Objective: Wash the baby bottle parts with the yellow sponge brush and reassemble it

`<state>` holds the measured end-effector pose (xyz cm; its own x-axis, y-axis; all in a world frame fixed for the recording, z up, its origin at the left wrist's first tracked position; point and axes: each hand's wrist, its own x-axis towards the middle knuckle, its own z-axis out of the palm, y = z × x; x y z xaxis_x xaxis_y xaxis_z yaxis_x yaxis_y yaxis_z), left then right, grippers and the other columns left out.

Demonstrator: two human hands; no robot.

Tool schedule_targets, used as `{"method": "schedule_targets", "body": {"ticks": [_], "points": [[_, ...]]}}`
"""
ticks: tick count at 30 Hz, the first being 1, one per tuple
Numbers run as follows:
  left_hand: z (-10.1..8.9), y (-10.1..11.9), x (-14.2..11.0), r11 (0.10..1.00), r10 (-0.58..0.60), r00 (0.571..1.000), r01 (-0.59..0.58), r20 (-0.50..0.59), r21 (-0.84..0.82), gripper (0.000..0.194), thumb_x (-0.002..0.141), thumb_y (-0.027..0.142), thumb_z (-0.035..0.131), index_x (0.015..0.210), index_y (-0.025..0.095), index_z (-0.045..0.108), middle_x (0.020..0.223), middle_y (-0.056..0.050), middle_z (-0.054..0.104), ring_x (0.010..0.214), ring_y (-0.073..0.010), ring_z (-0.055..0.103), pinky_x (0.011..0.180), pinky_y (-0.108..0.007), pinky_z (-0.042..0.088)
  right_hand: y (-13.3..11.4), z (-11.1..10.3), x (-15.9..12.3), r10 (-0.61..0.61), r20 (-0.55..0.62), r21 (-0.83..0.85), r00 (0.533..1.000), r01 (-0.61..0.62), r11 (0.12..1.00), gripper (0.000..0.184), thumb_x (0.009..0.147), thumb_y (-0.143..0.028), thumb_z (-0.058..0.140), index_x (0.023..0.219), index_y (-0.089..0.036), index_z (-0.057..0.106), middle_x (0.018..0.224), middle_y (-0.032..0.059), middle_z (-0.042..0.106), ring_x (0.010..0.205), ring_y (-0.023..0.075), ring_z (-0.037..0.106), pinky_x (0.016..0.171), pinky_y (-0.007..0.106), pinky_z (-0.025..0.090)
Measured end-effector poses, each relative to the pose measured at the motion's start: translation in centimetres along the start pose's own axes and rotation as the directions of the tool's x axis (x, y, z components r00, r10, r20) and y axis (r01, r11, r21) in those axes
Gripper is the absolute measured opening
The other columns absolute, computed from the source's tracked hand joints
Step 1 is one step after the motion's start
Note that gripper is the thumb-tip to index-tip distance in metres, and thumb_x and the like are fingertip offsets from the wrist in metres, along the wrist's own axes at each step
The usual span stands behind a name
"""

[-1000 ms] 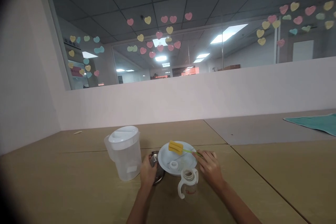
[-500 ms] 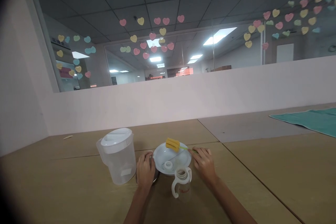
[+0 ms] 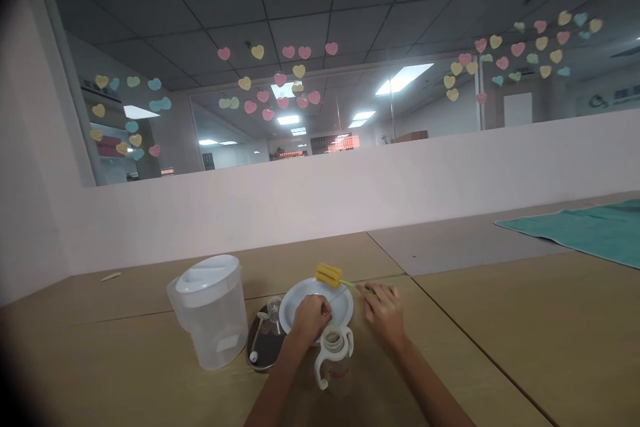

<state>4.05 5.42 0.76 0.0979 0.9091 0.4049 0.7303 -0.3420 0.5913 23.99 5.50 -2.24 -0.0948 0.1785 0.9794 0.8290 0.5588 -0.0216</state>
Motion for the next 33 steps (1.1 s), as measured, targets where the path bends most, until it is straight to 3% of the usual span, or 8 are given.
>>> {"method": "schedule_targets", "body": {"ticks": [8,13,16,19,23,27,30,33], "points": [[-3.4,-1.8,-2.7,0.947,-0.003,0.993,-0.036,-0.119,-0.321,0.017,0.072,0.026,0.050,0.084,0.017,0.058,0.085,-0.004,0.065,0.075,-0.0133,0.063,0.069,-0.022,0.048,-0.6,-1.1,0.5,-0.070,-0.045,0.081,0.997,0.073,0.994,0.027,0.077,-0.009,0.046,0.091,-0.019,0.067,0.076,0.0041,0.061,0.070,0.0127,0.053,0.066,0.028,0.031],[-3.2,-2.4,-4.2,0.788,-0.064,0.982,-0.061,-0.180,-0.612,0.019,0.066,0.032,0.062,0.076,0.016,0.057,0.072,-0.001,0.061,0.069,-0.0136,0.061,0.067,-0.022,0.048,-1.0,-0.7,-0.2,-0.194,0.015,0.072,0.981,0.192,0.979,0.028,0.074,-0.011,0.047,0.094,-0.018,0.067,0.081,0.0053,0.060,0.071,0.0128,0.051,0.066,0.029,0.031],[-3.2,-2.2,-4.4,0.746,-0.111,0.951,-0.112,-0.289,-0.656,0.020,0.067,0.033,0.063,0.076,0.016,0.056,0.073,-0.002,0.061,0.071,-0.0140,0.061,0.067,-0.023,0.049,-1.1,-0.4,-0.5,-0.200,0.054,0.046,0.978,0.198,0.979,0.028,0.075,-0.011,0.047,0.094,-0.018,0.066,0.081,0.0055,0.061,0.070,0.0129,0.050,0.066,0.029,0.030],[-3.8,-2.3,-4.5,0.842,-0.133,0.886,-0.134,-0.443,-0.522,0.018,0.070,0.031,0.058,0.080,0.017,0.058,0.081,-0.004,0.063,0.075,-0.0158,0.062,0.073,-0.027,0.049,-1.1,-0.4,-0.6,-0.156,0.048,0.082,0.987,0.152,0.985,0.026,0.075,-0.011,0.046,0.090,-0.018,0.067,0.078,0.0046,0.060,0.069,0.0124,0.050,0.066,0.029,0.030],[-5.2,-3.6,-4.7,0.993,-0.035,0.822,-0.035,-0.569,-0.110,0.015,0.075,0.024,0.048,0.084,0.019,0.059,0.088,-0.005,0.062,0.084,-0.0190,0.060,0.080,-0.032,0.046,-1.2,-0.8,-0.2,-0.043,-0.008,0.100,0.999,0.044,0.994,0.025,0.075,-0.010,0.046,0.085,-0.017,0.067,0.075,0.0037,0.059,0.069,0.0117,0.051,0.066,0.028,0.031],[-6.1,-5.7,-4.9,0.983,-0.063,0.854,0.143,-0.516,0.118,0.019,0.076,0.015,0.042,0.087,0.019,0.058,0.090,-0.005,0.060,0.086,-0.0188,0.058,0.081,-0.030,0.044,-1.0,-0.8,-0.1,-0.027,0.001,0.049,1.000,0.027,0.998,0.024,0.076,-0.010,0.045,0.083,-0.017,0.067,0.074,0.0037,0.060,0.068,0.0121,0.052,0.066,0.028,0.031],[-6.2,-7.3,-4.8,0.950,-0.164,0.868,0.267,-0.469,0.161,0.021,0.073,0.010,0.044,0.087,0.018,0.058,0.093,-0.006,0.060,0.087,-0.0178,0.059,0.078,-0.027,0.043,-1.0,-0.6,-0.3,-0.034,0.015,0.047,0.999,0.033,0.998,0.023,0.077,-0.010,0.045,0.082,-0.017,0.066,0.073,0.0040,0.060,0.068,0.0125,0.052,0.066,0.028,0.030],[-5.8,-8.1,-4.8,0.944,-0.196,0.883,0.287,-0.427,0.160,0.023,0.071,0.008,0.047,0.087,0.017,0.060,0.093,-0.007,0.062,0.087,-0.0176,0.060,0.077,-0.026,0.043,-1.0,-0.5,-0.4,-0.037,0.019,0.058,0.999,0.035,0.998,0.023,0.077,-0.010,0.045,0.083,-0.017,0.066,0.074,0.0040,0.061,0.068,0.0125,0.052,0.066,0.028,0.030]]}}
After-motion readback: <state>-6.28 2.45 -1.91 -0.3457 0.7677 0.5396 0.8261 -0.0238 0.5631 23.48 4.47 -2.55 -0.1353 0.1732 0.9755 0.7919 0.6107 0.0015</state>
